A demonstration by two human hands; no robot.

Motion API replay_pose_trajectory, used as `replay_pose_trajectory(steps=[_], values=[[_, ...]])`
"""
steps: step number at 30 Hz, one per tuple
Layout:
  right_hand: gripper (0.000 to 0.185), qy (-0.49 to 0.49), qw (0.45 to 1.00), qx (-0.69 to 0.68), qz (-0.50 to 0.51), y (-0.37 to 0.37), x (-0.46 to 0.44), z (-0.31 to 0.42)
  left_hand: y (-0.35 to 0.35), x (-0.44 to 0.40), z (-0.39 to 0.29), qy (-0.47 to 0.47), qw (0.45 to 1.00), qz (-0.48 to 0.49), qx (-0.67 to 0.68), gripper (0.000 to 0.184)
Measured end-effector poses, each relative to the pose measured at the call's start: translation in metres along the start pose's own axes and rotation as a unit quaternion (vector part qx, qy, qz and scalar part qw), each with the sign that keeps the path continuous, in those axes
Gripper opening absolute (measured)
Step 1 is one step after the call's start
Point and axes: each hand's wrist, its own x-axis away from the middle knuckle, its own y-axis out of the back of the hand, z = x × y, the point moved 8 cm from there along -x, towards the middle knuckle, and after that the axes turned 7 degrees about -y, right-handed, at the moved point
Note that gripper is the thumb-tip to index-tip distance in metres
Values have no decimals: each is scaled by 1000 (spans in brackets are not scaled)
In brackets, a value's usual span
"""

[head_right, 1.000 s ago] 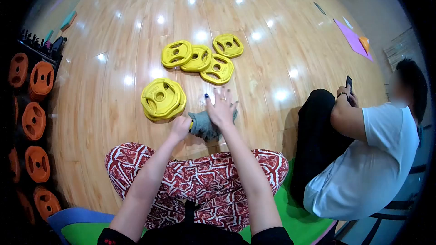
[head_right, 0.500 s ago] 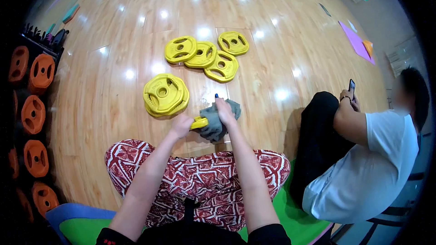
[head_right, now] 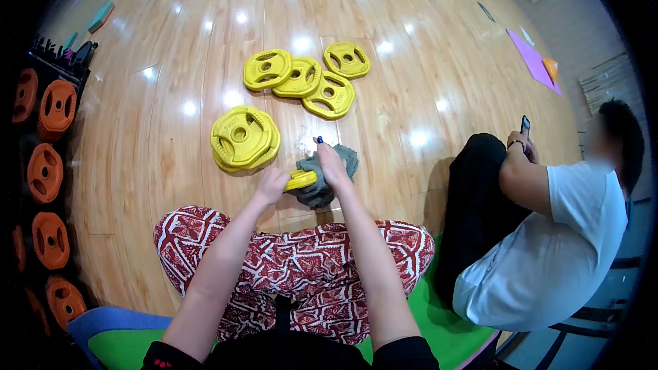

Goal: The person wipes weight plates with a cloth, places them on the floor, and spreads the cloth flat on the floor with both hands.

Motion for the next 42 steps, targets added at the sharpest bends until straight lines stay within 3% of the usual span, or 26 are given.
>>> replay_pose_trajectory(steps=[1,3,5,6,7,9,11,13,15,17,18,22,27,30,31,32,33,35,36,37,38,42], values=[[52,-32,998,-59,10,-2,-17,-30,-1,0,2,-4,1000,1,3,29],[53,-38,999,-23,12,4,-26,-39,-5,0,4,-58,998,-10,-24,23],[53,-106,979,141,-101,34,-2,-7,-9,1,9,-109,993,-17,-50,16],[52,-55,972,177,-146,42,6,12,-8,1,8,-130,987,-32,-91,12],[52,-57,971,178,-148,46,7,14,-8,1,6,-153,978,-48,-131,8],[51,23,986,14,-164,57,7,32,-7,-1,10,-144,982,-52,-114,10],[50,36,990,-46,-131,49,23,56,-2,-1,7,-130,985,-55,-98,12],[62,93,987,-126,-30,25,31,73,2,-5,10,-23,999,-35,-32,16],[65,85,985,-148,18,8,16,49,-3,-4,9,-54,997,-28,-42,18],[67,38,975,-210,54,-1,-5,12,-1,-3,6,-86,994,-25,-57,21],[67,-95,948,-296,77,-4,4,0,0,-2,4,-80,994,-20,-65,22],[68,-106,940,-299,125,-12,3,-7,-1,-2,8,-70,993,-35,-86,23],[64,6,974,-211,82,0,20,36,5,-1,15,-38,994,-77,-71,22],[60,86,983,-141,78,-3,25,45,7,-2,7,-85,986,-93,-108,19],[57,129,981,-116,83,-6,36,68,2,-6,15,-25,994,-42,-94,27],[53,129,991,29,31,-6,52,79,-5,-7,22,34,996,8,-79,39],[51,153,987,50,26,-11,68,98,-4,-7,18,33,997,8,-76,39],[48,211,976,23,53,-21,97,125,5,-8,6,38,998,-38,-26,39],[51,216,964,-89,129,-32,109,131,5,-5,11,95,994,-27,36,40],[54,216,934,-199,205,-39,122,143,3,-5,17,95,994,-29,35,40],[64,248,931,-203,173,-30,128,157,-2,-6,27,76,997,-15,-5,38],[54,215,959,-184,-24,24,84,134,-2,-7,24,55,997,-5,-50,40]])
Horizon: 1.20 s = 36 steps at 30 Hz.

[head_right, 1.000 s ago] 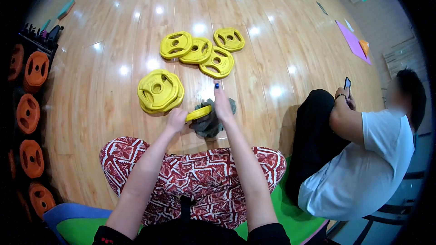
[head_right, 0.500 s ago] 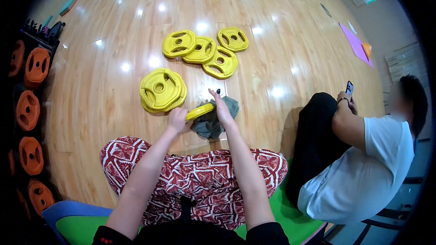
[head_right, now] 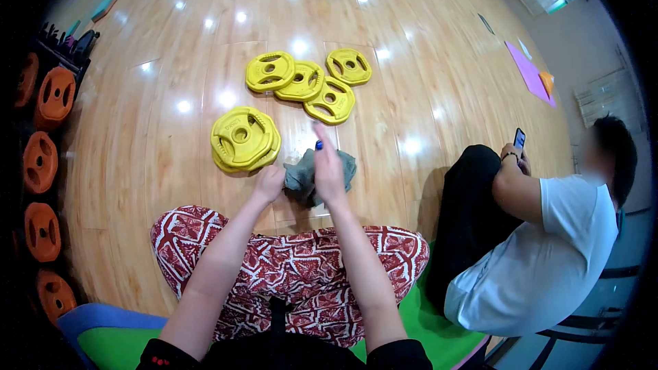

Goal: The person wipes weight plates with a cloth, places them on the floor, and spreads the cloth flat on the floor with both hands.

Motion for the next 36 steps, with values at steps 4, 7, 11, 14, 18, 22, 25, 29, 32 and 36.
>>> replay_pose_trajectory(steps=[4,7,11,14,18,22,25,29,32,36], values=[[38,-36,977,209,21,0,-18,-64,2,1,-7,39,999,5,21,41],[38,-164,963,206,64,0,-22,-89,-3,1,-4,20,999,11,38,41],[36,-178,968,146,102,0,-30,-109,-5,-2,-8,-72,997,6,23,40],[39,-180,968,118,131,2,-32,-121,-1,-1,-2,-31,997,20,68,38],[33,-231,961,-49,141,13,-33,-149,-2,-1,-15,-85,995,39,27,37],[32,-239,962,-49,124,23,-32,-163,-6,-2,-19,-76,996,50,-13,38],[33,-225,966,30,124,23,-25,-153,-5,2,-20,-25,998,53,10,38],[34,-6,935,350,59,-1,-6,-65,-12,1,-22,-71,997,37,-15,37],[34,36,914,400,65,-23,5,-34,-6,-2,-19,-68,987,-49,134,34],[35,-46,933,338,111,-20,-4,-54,4,3,-35,-79,996,31,30,39]])
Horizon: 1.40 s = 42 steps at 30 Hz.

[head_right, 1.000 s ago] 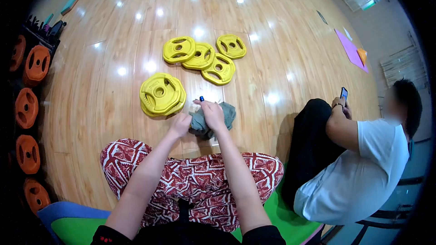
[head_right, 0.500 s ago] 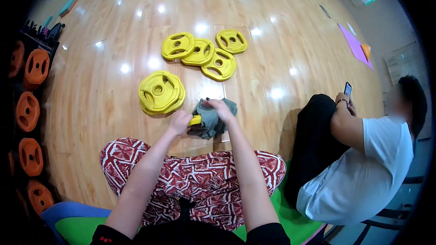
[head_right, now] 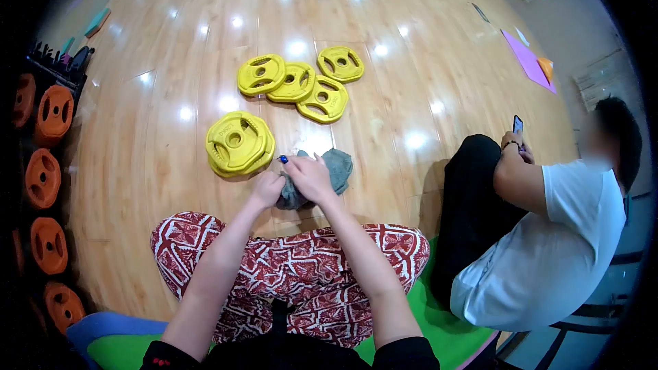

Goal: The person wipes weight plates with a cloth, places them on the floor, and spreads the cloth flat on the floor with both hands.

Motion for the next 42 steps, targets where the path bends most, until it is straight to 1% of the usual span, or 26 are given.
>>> replay_pose_trajectory(steps=[3,5,6,8,9,11,12,13,15,17,18,19,21,22,23,25,26,27,29,30,31,33,35,37,41,42], values=[[35,-31,999,-28,21,0,-8,-27,-8,2,17,38,999,-4,25,37],[35,-15,989,-143,28,-9,-18,-62,-6,-1,13,42,998,32,47,37],[36,-13,973,-228,32,-15,-21,-80,-6,-1,14,17,999,39,34,37],[37,-96,943,-315,50,-29,-27,-117,-3,1,9,-33,999,28,-3,35],[37,-138,927,-346,49,-33,-26,-130,-4,1,10,-29,999,28,-6,35],[37,-144,927,-344,47,-41,-31,-143,-5,3,4,-66,997,19,-45,18],[38,-126,955,-267,3,-28,-27,-129,-2,5,0,-125,987,-31,-92,18],[39,-106,976,-186,-41,-12,-22,-110,-3,5,3,-125,987,-30,-92,18],[39,-83,983,-160,-26,0,-12,-69,-3,5,22,-42,994,-22,-95,23],[41,-60,997,-39,-22,3,-6,-38,0,1,17,-26,996,-21,-77,25],[41,7,999,0,-51,-1,-4,-27,2,0,12,-9,998,-23,-60,27],[42,35,997,44,-61,0,0,-8,2,-2,3,-11,998,-20,-58,27],[38,65,996,31,-54,3,12,24,12,-2,-9,5,993,-101,68,27],[39,67,995,37,-63,4,12,24,6,-1,3,28,997,-59,45,30],[39,67,995,35,-63,5,10,20,4,0,13,29,997,-58,44,30],[40,33,998,-45,-33,9,-1,0,-14,2,29,-3,998,21,56,25],[41,25,998,-44,-25,6,-4,-11,-14,4,23,-99,995,-4,-28,15],[41,23,999,-41,-27,4,-6,-24,-12,5,21,-101,995,-3,-25,15],[43,-44,995,-93,-7,-8,-13,-69,-5,7,4,-170,983,1,-74,11],[45,-47,983,-176,37,-26,-20,-106,-11,8,18,-133,989,14,-63,10],[45,-44,982,-178,36,-21,-22,-102,-6,4,8,-135,989,15,-67,10],[44,-122,989,-81,9,-12,-18,-106,-7,2,5,-47,996,36,-63,33],[43,-119,989,-91,14,-6,-8,-81,-7,3,3,-78,991,17,-111,34],[43,-63,997,-36,-22,-2,-6,-58,1,1,11,-7,995,-12,-97,34],[37,47,993,80,-70,7,7,9,-2,0,-3,-25,988,-31,-148,33],[37,63,993,84,-50,5,9,15,0,1,2,12,997,-49,-66,34]])
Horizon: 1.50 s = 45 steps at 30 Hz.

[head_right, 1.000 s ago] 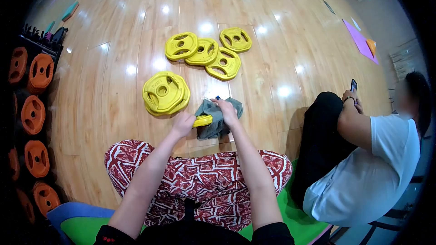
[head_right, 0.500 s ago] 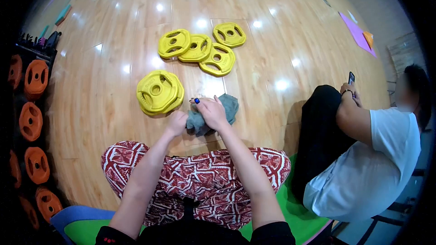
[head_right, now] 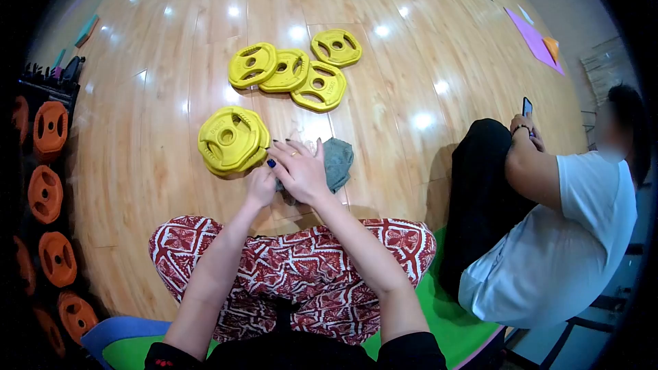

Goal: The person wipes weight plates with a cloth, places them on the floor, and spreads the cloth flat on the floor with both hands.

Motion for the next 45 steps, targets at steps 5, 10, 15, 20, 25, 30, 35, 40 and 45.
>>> replay_pose_trajectory(steps=[5,10,15,20,25,30,35,40,45], values=[[42,-32,994,-107,-16,0,-10,-34,-9,2,10,27,996,54,66,35],[45,-205,964,-149,84,-47,-14,-129,-12,3,9,-44,995,91,3,37],[43,-170,977,-125,14,-21,-8,-87,-11,5,23,17,999,33,2,38],[38,-9,999,15,-28,3,-1,2,-6,9,15,80,996,-20,27,38],[36,53,995,-38,-81,10,1,-7,-14,10,10,28,999,23,10,35],[38,-46,994,-32,-90,2,-7,-54,-12,6,17,37,995,42,81,37],[41,-183,969,-139,-87,-24,-8,-95,-5,7,17,-96,994,-32,-34,19],[46,-51,988,-92,-114,-2,-5,-12,-7,2,44,83,982,-53,164,26],[47,27,992,-64,-105,-11,5,5,-11,0,50,129,965,-63,219,41]])
